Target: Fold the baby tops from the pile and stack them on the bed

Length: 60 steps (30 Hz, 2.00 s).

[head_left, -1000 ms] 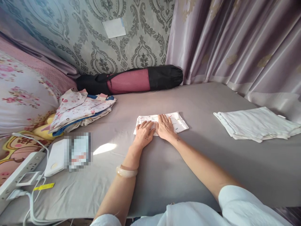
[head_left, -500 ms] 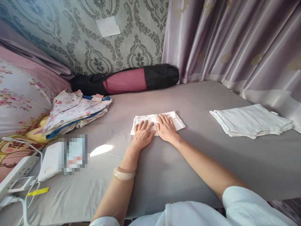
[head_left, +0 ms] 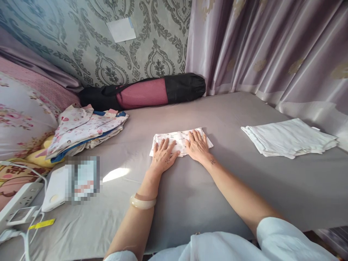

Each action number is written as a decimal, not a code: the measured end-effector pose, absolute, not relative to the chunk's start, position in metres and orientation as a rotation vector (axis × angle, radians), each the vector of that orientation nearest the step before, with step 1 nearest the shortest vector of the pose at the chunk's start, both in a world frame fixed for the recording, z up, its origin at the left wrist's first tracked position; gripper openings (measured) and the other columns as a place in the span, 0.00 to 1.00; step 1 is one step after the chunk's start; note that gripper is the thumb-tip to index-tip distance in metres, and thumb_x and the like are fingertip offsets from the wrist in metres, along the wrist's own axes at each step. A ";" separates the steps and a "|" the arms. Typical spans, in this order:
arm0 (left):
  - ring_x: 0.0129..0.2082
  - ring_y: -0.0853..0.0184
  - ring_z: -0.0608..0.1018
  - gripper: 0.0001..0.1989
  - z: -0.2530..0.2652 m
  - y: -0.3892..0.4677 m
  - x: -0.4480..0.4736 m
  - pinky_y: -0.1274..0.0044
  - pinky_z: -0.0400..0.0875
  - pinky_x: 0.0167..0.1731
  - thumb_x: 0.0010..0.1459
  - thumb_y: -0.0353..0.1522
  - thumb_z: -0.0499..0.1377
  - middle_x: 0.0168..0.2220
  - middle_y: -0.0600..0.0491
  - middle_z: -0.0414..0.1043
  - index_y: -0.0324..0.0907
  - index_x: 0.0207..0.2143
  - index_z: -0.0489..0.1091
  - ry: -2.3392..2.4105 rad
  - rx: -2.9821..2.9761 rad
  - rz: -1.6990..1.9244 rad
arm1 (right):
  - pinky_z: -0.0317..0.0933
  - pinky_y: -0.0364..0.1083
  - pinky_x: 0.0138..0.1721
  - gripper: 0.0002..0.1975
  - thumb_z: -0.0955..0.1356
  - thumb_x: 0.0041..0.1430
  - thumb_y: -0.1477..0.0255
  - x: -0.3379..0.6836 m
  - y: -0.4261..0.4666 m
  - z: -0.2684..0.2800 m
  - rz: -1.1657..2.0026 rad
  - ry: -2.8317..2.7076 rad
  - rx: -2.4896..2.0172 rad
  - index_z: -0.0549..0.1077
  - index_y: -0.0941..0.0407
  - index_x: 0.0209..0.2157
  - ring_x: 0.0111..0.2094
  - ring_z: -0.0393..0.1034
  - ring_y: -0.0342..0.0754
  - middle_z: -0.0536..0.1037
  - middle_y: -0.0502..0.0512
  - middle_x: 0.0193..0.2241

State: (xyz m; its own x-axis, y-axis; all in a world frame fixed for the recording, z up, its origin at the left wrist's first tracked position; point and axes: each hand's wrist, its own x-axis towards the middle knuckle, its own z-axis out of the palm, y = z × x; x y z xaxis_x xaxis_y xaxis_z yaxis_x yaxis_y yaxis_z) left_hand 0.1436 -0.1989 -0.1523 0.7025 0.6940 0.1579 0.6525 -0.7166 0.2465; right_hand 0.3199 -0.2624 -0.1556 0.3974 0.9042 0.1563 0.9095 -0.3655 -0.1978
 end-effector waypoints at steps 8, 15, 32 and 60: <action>0.68 0.49 0.57 0.28 -0.150 -0.199 0.143 0.52 0.47 0.64 0.65 0.47 0.52 0.67 0.41 0.57 0.47 0.63 0.62 1.098 2.747 0.341 | 0.37 0.62 0.66 0.29 0.52 0.70 0.64 0.319 -0.262 -0.155 0.002 -1.601 -2.422 0.58 0.64 0.66 0.69 0.45 0.58 0.54 0.66 0.68; 0.68 0.52 0.57 0.25 -0.151 -0.197 0.144 0.54 0.46 0.66 0.67 0.43 0.49 0.66 0.43 0.59 0.44 0.62 0.64 1.224 2.727 0.515 | 0.32 0.63 0.67 0.32 0.50 0.71 0.62 0.326 -0.263 -0.152 -0.115 -1.532 -2.443 0.56 0.68 0.66 0.69 0.42 0.59 0.52 0.68 0.68; 0.56 0.52 0.72 0.22 -0.152 -0.165 0.133 0.64 0.64 0.56 0.61 0.37 0.53 0.52 0.36 0.72 0.35 0.54 0.69 1.664 2.292 0.706 | 0.60 0.45 0.50 0.23 0.52 0.70 0.67 0.385 -0.261 -0.129 0.300 -1.184 -2.452 0.71 0.59 0.52 0.53 0.69 0.51 0.75 0.65 0.52; 0.19 0.70 0.63 0.14 -0.094 -0.139 0.125 0.79 0.53 0.21 0.37 0.41 0.68 0.14 0.59 0.62 0.40 0.23 0.74 1.563 1.741 0.434 | 0.57 0.40 0.31 0.10 0.68 0.57 0.65 0.391 -0.279 -0.110 0.531 -1.215 -2.451 0.79 0.53 0.35 0.40 0.75 0.48 0.82 0.57 0.40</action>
